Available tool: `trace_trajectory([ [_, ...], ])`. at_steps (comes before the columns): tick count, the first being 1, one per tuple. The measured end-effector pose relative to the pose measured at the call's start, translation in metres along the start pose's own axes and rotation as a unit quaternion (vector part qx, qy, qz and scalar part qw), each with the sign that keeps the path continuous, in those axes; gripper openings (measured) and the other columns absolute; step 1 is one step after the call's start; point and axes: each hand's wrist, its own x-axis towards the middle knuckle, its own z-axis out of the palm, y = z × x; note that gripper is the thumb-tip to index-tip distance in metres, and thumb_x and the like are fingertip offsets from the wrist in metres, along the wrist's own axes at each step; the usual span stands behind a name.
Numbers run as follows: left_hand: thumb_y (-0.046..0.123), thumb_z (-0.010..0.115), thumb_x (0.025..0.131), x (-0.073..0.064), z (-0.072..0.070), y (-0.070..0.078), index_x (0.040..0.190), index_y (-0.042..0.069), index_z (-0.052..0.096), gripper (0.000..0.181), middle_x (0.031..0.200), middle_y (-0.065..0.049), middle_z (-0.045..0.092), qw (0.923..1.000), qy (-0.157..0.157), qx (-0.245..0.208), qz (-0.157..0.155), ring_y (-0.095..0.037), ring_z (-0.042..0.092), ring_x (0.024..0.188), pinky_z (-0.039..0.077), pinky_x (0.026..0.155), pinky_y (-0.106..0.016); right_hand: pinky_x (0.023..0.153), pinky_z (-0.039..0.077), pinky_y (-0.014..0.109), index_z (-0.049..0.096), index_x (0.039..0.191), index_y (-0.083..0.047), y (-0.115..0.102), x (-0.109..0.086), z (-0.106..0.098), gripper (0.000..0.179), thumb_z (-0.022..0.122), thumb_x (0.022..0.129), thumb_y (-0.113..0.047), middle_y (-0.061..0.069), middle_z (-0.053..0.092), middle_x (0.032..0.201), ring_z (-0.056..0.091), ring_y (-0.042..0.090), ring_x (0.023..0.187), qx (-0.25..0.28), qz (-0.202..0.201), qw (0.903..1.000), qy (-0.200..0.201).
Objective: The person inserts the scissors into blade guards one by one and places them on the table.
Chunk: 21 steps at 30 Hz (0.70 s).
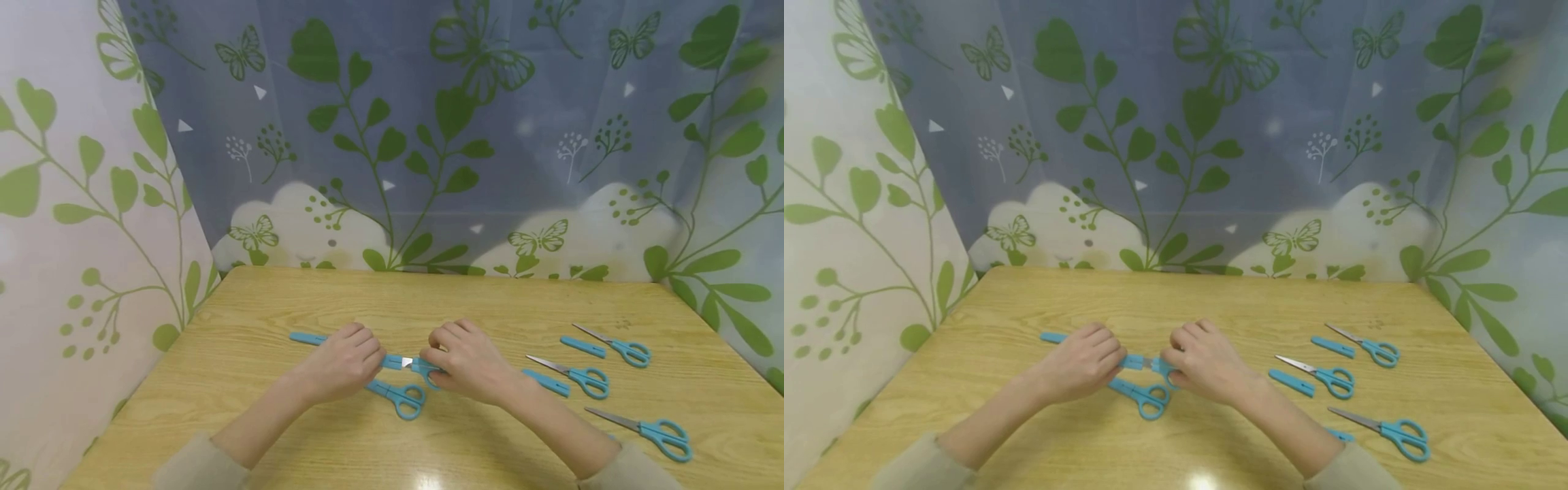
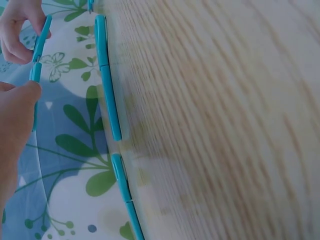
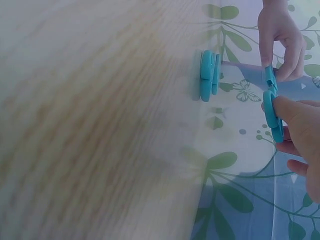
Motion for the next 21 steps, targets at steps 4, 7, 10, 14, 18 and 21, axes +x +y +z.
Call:
trace_trajectory([
  [4,0.011,0.034,0.093,0.0002,0.0018,0.0003,0.082,0.009,0.068,0.036,0.079,0.002,0.064,1.0,0.006,0.003,0.0,-0.014,0.056,0.073,0.046,0.075,-0.025,0.074,0.047,0.033,0.068,0.084,-0.015,-0.0003,0.0002,0.0,0.022,0.078,0.066,-0.021,-0.001,0.057,0.084,0.056,0.017,0.078,-0.005,-0.001,1.0,-0.002],
  [7,0.011,0.031,0.094,0.0001,0.0026,0.0005,0.083,0.009,0.068,0.039,0.079,0.001,0.064,1.0,0.005,0.006,0.0,-0.014,0.056,0.073,0.046,0.075,-0.025,0.075,0.047,0.033,0.067,0.085,-0.016,-0.0005,0.0006,0.0001,0.022,0.079,0.067,-0.023,-0.001,0.056,0.084,0.056,0.017,0.078,-0.009,-0.002,0.9999,-0.006],
  [10,0.011,0.035,0.093,0.0,0.0026,0.0007,0.084,0.009,0.068,0.035,0.08,0.001,0.063,1.0,-0.002,0.007,0.0,-0.014,0.056,0.074,0.046,0.075,-0.026,0.074,0.047,0.033,0.067,0.085,-0.016,-0.0004,0.0008,0.0007,0.023,0.079,0.067,-0.023,-0.001,0.056,0.084,0.056,0.017,0.077,-0.012,-0.003,0.9999,-0.007],
  [14,0.012,0.047,0.089,0.0004,0.0016,0.0009,0.084,0.009,0.068,0.022,0.08,0.001,0.063,0.9999,-0.015,0.006,-0.001,-0.014,0.055,0.075,0.045,0.076,-0.025,0.073,0.047,0.033,0.067,0.084,-0.016,0.0001,0.0011,0.002,0.023,0.079,0.066,-0.023,-0.001,0.057,0.083,0.056,0.017,0.076,-0.013,-0.005,0.9999,-0.002],
  [18,0.012,0.054,0.085,0.0002,0.0013,0.0015,0.085,0.009,0.068,0.014,0.081,0.002,0.063,0.9997,-0.023,0.008,0.0,-0.014,0.055,0.075,0.045,0.076,-0.025,0.073,0.047,0.033,0.068,0.084,-0.016,0.0004,0.0012,0.0032,0.023,0.079,0.066,-0.023,-0.001,0.057,0.082,0.056,0.017,0.076,-0.014,-0.007,0.9999,0.0],
  [21,0.011,0.052,0.085,-0.0004,0.0024,0.002,0.085,0.009,0.068,0.015,0.08,0.002,0.062,0.9996,-0.026,0.014,0.005,-0.014,0.054,0.075,0.044,0.076,-0.025,0.073,0.048,0.033,0.068,0.085,-0.016,0.0001,0.001,0.0035,0.023,0.079,0.066,-0.023,-0.001,0.057,0.083,0.057,0.017,0.076,-0.011,-0.005,0.9999,-0.006],
])
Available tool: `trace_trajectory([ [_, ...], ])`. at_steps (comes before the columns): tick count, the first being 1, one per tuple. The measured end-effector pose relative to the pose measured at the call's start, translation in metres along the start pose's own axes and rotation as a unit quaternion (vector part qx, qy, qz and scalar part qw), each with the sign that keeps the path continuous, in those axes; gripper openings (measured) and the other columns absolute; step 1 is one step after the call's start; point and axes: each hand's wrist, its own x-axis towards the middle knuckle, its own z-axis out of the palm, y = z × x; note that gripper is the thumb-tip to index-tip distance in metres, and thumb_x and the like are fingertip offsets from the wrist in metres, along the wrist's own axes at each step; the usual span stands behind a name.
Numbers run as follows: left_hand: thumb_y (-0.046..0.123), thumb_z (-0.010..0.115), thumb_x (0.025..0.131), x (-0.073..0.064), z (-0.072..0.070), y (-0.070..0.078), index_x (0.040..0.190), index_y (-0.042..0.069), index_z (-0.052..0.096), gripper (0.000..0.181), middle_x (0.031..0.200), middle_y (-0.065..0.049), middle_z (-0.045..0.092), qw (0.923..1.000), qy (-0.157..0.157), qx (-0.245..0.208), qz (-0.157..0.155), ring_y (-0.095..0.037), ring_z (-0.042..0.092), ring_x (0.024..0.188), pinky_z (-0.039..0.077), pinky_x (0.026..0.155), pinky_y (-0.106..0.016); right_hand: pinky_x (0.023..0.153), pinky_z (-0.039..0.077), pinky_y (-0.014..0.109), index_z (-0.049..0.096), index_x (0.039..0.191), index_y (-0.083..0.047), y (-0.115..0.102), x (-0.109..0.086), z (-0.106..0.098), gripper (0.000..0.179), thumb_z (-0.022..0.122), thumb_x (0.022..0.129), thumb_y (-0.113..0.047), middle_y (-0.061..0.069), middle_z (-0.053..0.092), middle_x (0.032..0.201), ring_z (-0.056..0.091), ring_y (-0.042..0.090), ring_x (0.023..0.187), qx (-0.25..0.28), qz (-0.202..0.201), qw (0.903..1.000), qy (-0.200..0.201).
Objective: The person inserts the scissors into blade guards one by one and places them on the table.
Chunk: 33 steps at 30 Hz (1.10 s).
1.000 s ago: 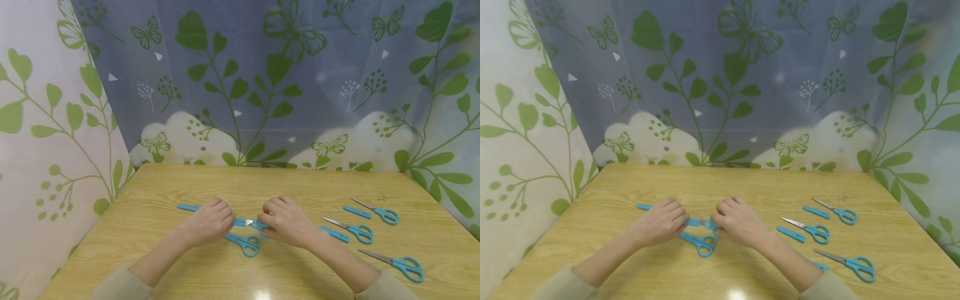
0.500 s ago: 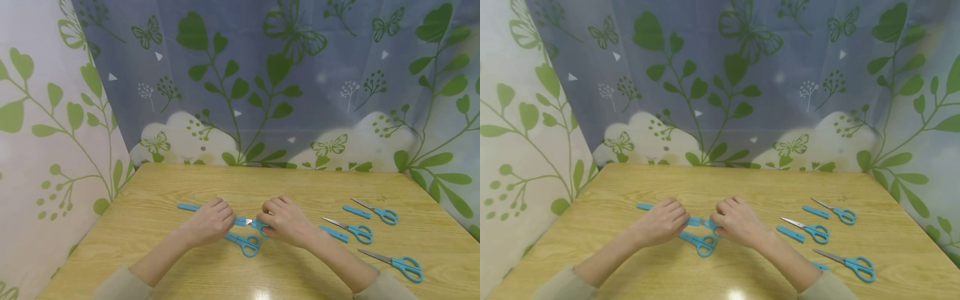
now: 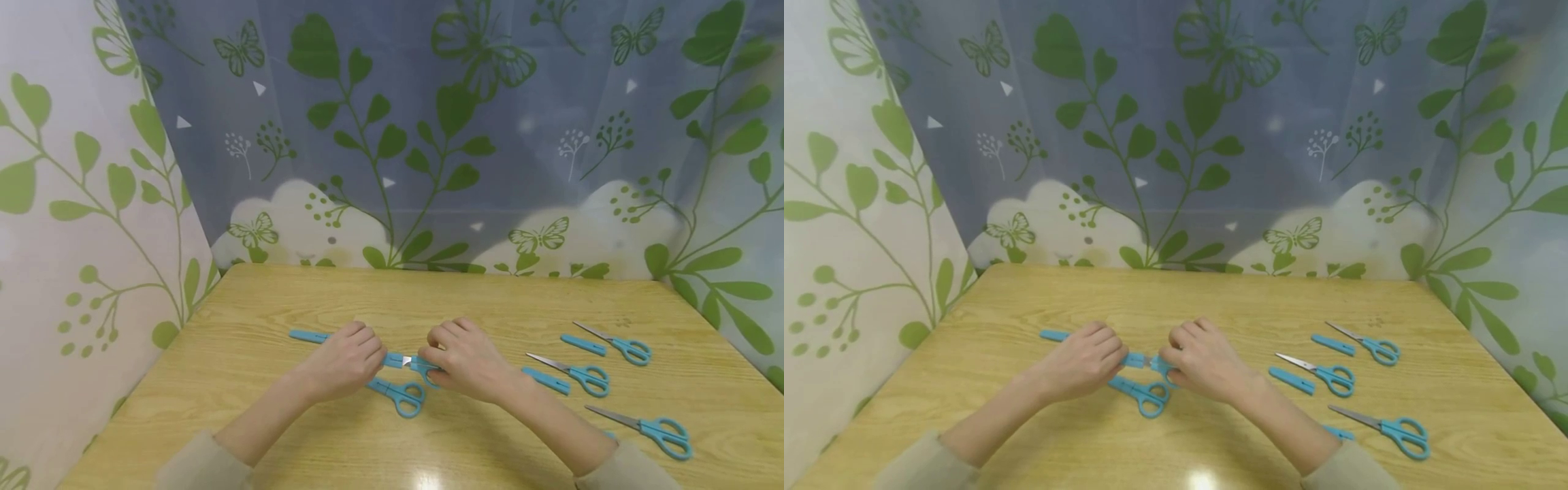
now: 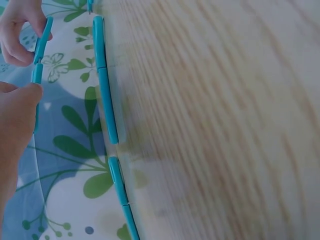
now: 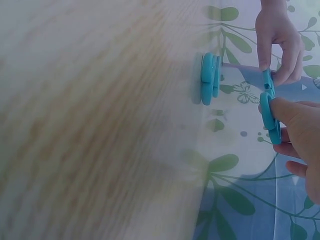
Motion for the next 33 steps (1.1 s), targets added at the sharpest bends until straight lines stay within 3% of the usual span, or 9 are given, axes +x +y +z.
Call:
trace_trajectory([
  [7,0.011,0.046,0.089,-0.0011,0.0014,0.0009,0.087,0.009,0.067,0.021,0.082,0.002,0.062,0.9999,-0.006,0.008,0.007,-0.014,0.054,0.076,0.044,0.078,-0.025,0.074,0.048,0.033,0.068,0.085,-0.016,-0.0009,0.0001,0.0001,0.023,0.079,0.067,-0.025,-0.001,0.058,0.083,0.057,0.017,0.077,0.0,0.002,0.9999,-0.013],
  [15,0.013,0.057,0.085,0.0,-0.0017,0.0015,0.091,0.009,0.068,0.013,0.084,0.001,0.063,0.9997,-0.021,0.008,0.004,-0.014,0.055,0.078,0.044,0.079,-0.026,0.073,0.048,0.033,0.069,0.085,-0.017,-0.0017,0.0006,-0.0005,0.022,0.079,0.068,-0.025,-0.001,0.058,0.084,0.058,0.017,0.079,0.008,0.009,0.9997,-0.021],
  [33,0.013,0.065,0.081,0.0005,-0.0038,0.0046,0.091,0.009,0.067,0.011,0.084,0.002,0.062,0.9994,-0.031,0.015,0.002,-0.014,0.054,0.079,0.044,0.08,-0.026,0.074,0.048,0.032,0.068,0.086,-0.017,-0.0045,0.0005,-0.0017,0.024,0.079,0.068,-0.03,-0.001,0.059,0.085,0.058,0.015,0.078,-0.003,0.009,0.9991,-0.041],
])
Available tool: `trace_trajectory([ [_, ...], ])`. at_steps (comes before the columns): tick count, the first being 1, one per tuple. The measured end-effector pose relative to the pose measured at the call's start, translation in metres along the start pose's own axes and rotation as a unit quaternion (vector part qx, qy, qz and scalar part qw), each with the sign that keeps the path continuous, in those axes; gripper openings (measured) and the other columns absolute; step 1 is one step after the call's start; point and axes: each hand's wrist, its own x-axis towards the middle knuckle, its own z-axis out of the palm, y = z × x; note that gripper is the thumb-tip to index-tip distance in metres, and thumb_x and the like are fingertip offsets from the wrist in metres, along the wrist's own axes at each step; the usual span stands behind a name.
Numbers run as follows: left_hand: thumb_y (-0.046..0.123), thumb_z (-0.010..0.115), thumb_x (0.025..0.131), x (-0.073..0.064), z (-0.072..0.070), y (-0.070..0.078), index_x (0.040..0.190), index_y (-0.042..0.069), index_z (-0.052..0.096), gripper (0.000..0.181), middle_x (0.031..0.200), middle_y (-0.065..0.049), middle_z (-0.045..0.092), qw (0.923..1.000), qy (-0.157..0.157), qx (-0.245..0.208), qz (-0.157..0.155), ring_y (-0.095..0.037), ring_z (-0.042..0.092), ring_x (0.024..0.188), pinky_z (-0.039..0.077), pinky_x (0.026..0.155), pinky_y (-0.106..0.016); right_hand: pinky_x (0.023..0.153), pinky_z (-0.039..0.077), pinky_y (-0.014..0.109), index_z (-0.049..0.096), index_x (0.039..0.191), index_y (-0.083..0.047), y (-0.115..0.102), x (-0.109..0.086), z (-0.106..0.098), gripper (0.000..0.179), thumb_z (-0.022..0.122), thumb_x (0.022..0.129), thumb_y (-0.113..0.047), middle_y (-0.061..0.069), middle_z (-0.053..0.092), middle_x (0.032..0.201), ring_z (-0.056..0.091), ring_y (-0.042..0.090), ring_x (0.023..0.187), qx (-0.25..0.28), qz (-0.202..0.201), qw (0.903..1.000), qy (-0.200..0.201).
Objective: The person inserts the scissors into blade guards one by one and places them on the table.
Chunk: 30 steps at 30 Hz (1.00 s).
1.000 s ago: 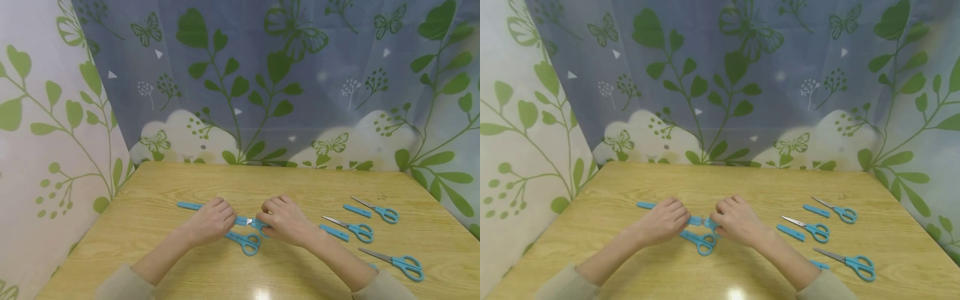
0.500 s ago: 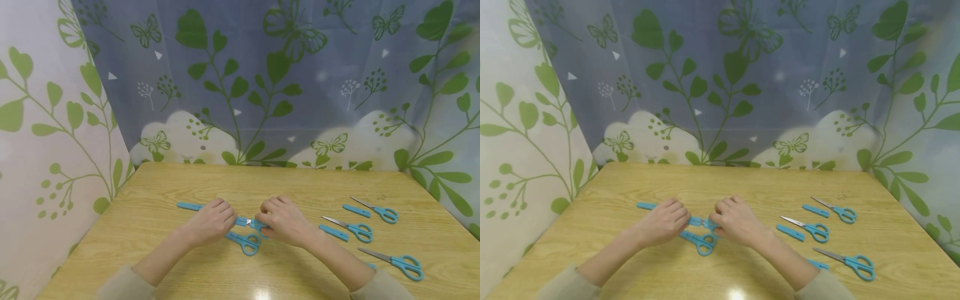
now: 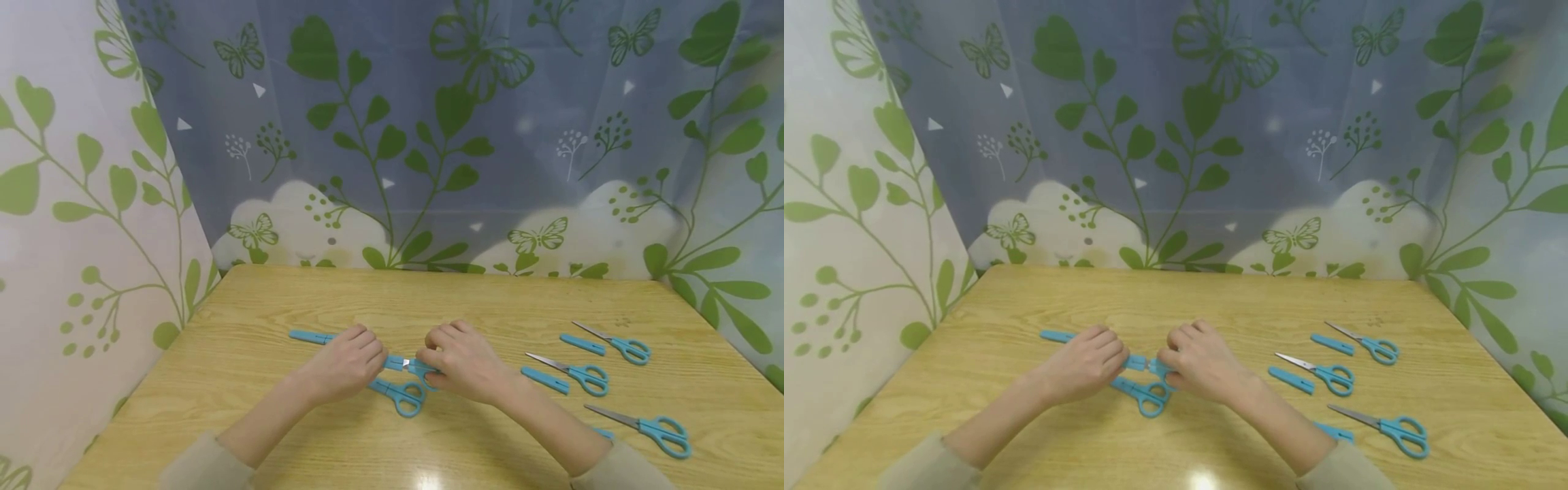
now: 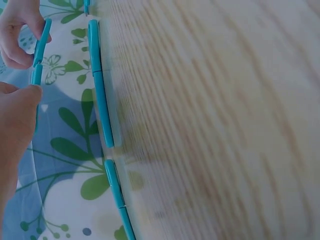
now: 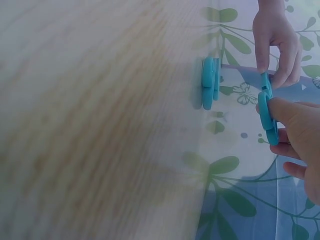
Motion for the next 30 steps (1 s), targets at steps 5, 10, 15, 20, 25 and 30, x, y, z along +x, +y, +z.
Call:
trace_trajectory([
  [5,0.012,0.058,0.086,-0.0004,0.0019,0.0001,0.09,0.008,0.066,0.01,0.084,0.001,0.062,0.9999,0.005,-0.009,-0.001,-0.014,0.054,0.079,0.044,0.081,-0.026,0.074,0.048,0.032,0.069,0.086,-0.017,-0.0001,-0.0001,0.0005,0.023,0.079,0.069,-0.028,-0.001,0.059,0.085,0.058,0.015,0.078,0.004,0.001,1.0,0.003],
  [10,0.009,0.046,0.091,-0.001,0.0037,0.0005,0.09,0.008,0.066,0.02,0.084,0.001,0.061,0.9997,0.01,-0.02,-0.003,-0.014,0.054,0.08,0.045,0.081,-0.026,0.074,0.047,0.032,0.069,0.086,-0.018,-0.0006,0.0,0.0,0.022,0.078,0.068,-0.028,-0.001,0.06,0.085,0.058,0.016,0.078,0.005,0.003,1.0,0.002],
  [15,0.008,0.042,0.093,-0.0005,0.004,0.0009,0.089,0.008,0.065,0.024,0.083,0.001,0.061,0.9997,0.01,-0.023,-0.004,-0.014,0.053,0.08,0.044,0.081,-0.026,0.073,0.047,0.031,0.07,0.086,-0.018,-0.0009,-0.0001,0.0006,0.023,0.079,0.068,-0.028,-0.001,0.06,0.084,0.058,0.015,0.077,0.004,0.003,1.0,0.004],
  [20,0.008,0.044,0.091,0.0001,0.0036,0.0013,0.089,0.008,0.066,0.022,0.083,0.001,0.061,0.9996,0.014,-0.023,-0.004,-0.015,0.054,0.079,0.045,0.081,-0.026,0.073,0.047,0.032,0.07,0.085,-0.018,-0.0007,0.0001,0.0018,0.021,0.078,0.068,-0.027,-0.002,0.059,0.083,0.057,0.015,0.076,-0.001,-0.001,1.0,0.008],
  [25,0.007,0.045,0.09,0.0004,0.0034,0.0017,0.088,0.008,0.065,0.02,0.083,0.001,0.06,0.9996,0.017,-0.024,-0.002,-0.015,0.054,0.08,0.044,0.081,-0.027,0.074,0.047,0.032,0.07,0.085,-0.019,-0.0009,0.0002,0.0022,0.02,0.078,0.069,-0.027,-0.002,0.059,0.083,0.057,0.015,0.075,-0.002,0.0,1.0,0.003],
  [30,0.006,0.025,0.097,0.0001,0.0045,0.002,0.087,0.008,0.065,0.041,0.082,0.001,0.06,0.9996,0.023,-0.013,0.005,-0.015,0.053,0.078,0.044,0.079,-0.026,0.073,0.047,0.032,0.07,0.085,-0.019,-0.0012,0.0008,0.0009,0.02,0.078,0.069,-0.028,-0.002,0.059,0.083,0.057,0.015,0.075,-0.001,-0.001,1.0,-0.001],
])
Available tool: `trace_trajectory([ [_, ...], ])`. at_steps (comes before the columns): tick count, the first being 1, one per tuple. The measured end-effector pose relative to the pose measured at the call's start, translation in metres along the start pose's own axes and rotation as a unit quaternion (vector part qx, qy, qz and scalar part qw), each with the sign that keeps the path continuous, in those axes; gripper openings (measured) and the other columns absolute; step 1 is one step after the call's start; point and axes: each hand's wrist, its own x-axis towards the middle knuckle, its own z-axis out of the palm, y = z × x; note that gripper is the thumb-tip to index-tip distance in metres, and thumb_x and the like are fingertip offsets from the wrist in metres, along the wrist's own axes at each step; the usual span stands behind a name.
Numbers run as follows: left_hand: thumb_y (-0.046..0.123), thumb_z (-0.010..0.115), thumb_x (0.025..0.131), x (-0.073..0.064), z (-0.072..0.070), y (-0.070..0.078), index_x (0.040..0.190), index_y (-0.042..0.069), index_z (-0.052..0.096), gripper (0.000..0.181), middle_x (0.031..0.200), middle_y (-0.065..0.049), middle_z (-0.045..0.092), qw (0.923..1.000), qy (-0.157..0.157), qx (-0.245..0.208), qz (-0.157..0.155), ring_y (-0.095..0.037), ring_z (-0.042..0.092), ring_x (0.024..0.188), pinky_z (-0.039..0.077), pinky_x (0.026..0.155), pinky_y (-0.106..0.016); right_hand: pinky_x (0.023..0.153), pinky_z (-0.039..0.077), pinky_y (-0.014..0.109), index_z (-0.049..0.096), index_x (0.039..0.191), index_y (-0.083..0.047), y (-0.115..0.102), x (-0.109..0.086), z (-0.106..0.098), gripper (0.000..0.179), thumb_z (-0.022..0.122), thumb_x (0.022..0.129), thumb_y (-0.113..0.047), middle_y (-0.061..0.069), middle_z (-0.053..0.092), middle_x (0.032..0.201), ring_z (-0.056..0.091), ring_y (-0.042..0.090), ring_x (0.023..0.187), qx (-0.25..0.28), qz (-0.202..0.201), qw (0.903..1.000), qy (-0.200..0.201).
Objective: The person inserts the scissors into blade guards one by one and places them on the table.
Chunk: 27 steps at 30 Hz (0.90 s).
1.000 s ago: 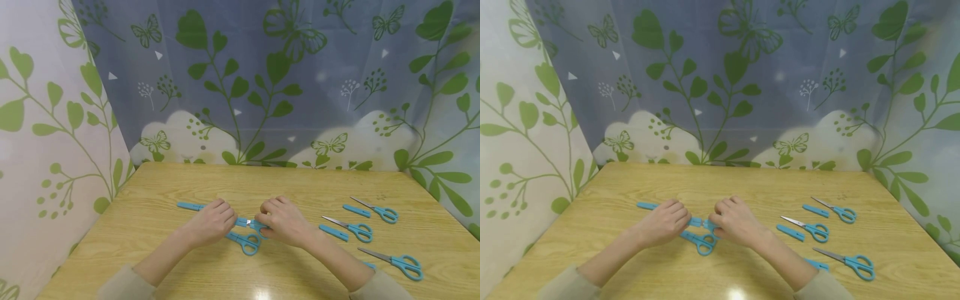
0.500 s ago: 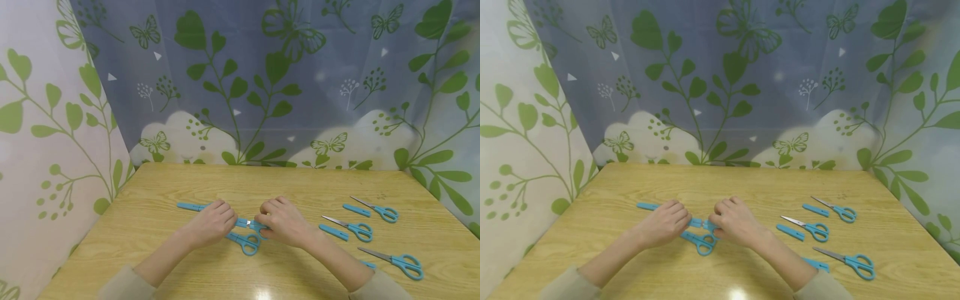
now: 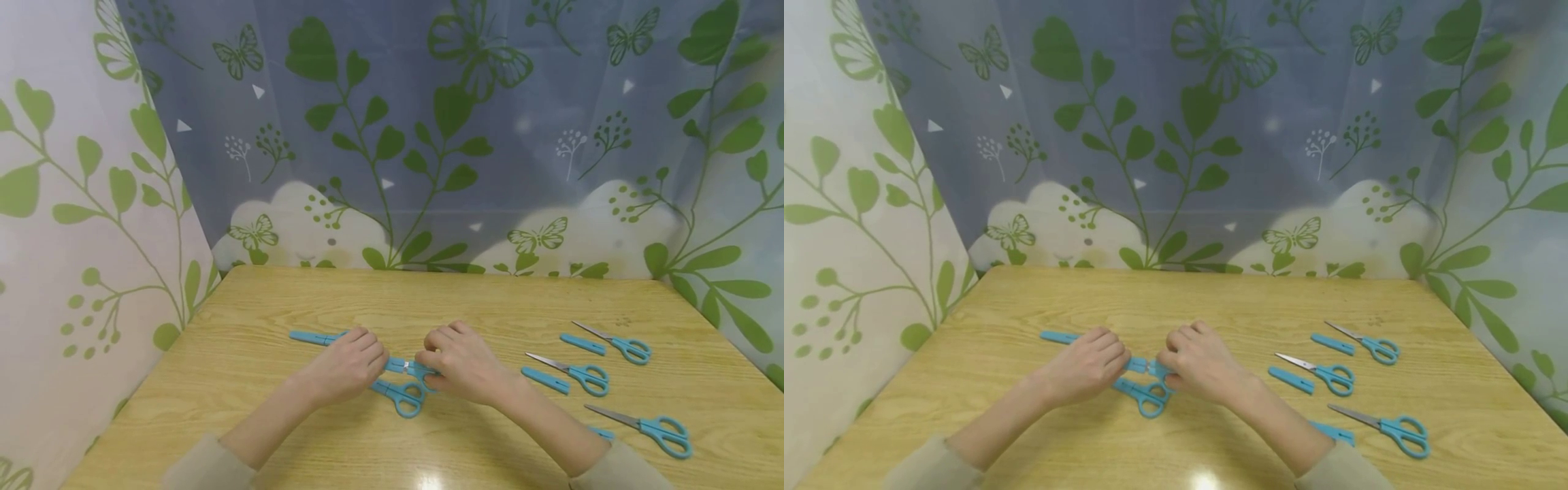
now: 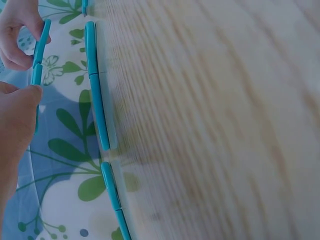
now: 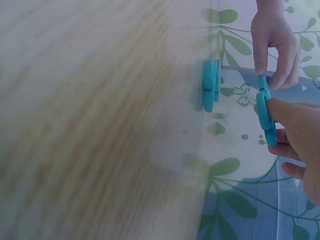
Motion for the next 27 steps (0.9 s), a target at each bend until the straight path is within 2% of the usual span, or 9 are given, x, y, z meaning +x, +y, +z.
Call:
trace_trajectory([
  [2,0.006,0.021,0.098,-0.0002,-0.0003,0.0002,0.087,0.008,0.065,0.045,0.082,0.001,0.06,1.0,-0.001,0.002,0.001,-0.014,0.053,0.078,0.044,0.079,-0.026,0.073,0.047,0.031,0.07,0.085,-0.018,-0.0002,0.0002,-0.0004,0.02,0.078,0.069,-0.028,-0.002,0.059,0.083,0.057,0.015,0.075,0.002,-0.001,1.0,0.002],
  [3,0.006,0.024,0.098,-0.0002,-0.0002,0.0003,0.087,0.008,0.066,0.043,0.082,0.001,0.06,1.0,-0.001,0.002,0.001,-0.014,0.053,0.078,0.044,0.079,-0.026,0.072,0.047,0.031,0.07,0.085,-0.018,-0.0002,0.0003,-0.0004,0.02,0.078,0.069,-0.027,-0.002,0.059,0.083,0.057,0.015,0.075,0.003,-0.001,1.0,0.002],
  [9,0.007,0.046,0.091,-0.0007,-0.0005,0.0003,0.089,0.008,0.066,0.02,0.083,0.001,0.061,0.9999,-0.009,-0.007,-0.003,-0.015,0.054,0.08,0.044,0.081,-0.026,0.072,0.047,0.031,0.07,0.085,-0.018,-0.0003,0.0005,0.0008,0.02,0.078,0.068,-0.026,-0.002,0.06,0.083,0.057,0.015,0.075,0.007,0.0,1.0,0.002],
  [17,0.005,0.033,0.094,-0.0013,0.0012,0.0011,0.087,0.008,0.066,0.034,0.082,0.001,0.061,1.0,0.001,0.0,0.003,-0.014,0.054,0.079,0.045,0.08,-0.026,0.074,0.047,0.031,0.07,0.086,-0.018,-0.0018,0.0001,-0.0002,0.021,0.078,0.069,-0.026,-0.002,0.059,0.083,0.057,0.014,0.075,0.009,0.003,0.9999,-0.005],
  [27,0.005,0.045,0.09,-0.0008,-0.0006,0.0013,0.09,0.009,0.067,0.022,0.084,0.001,0.062,0.9998,-0.018,0.003,0.003,-0.014,0.054,0.08,0.044,0.082,-0.026,0.073,0.047,0.032,0.07,0.084,-0.018,-0.002,0.0011,0.0011,0.02,0.078,0.068,-0.026,-0.002,0.059,0.083,0.057,0.014,0.075,0.014,0.0,0.9999,0.001],
])
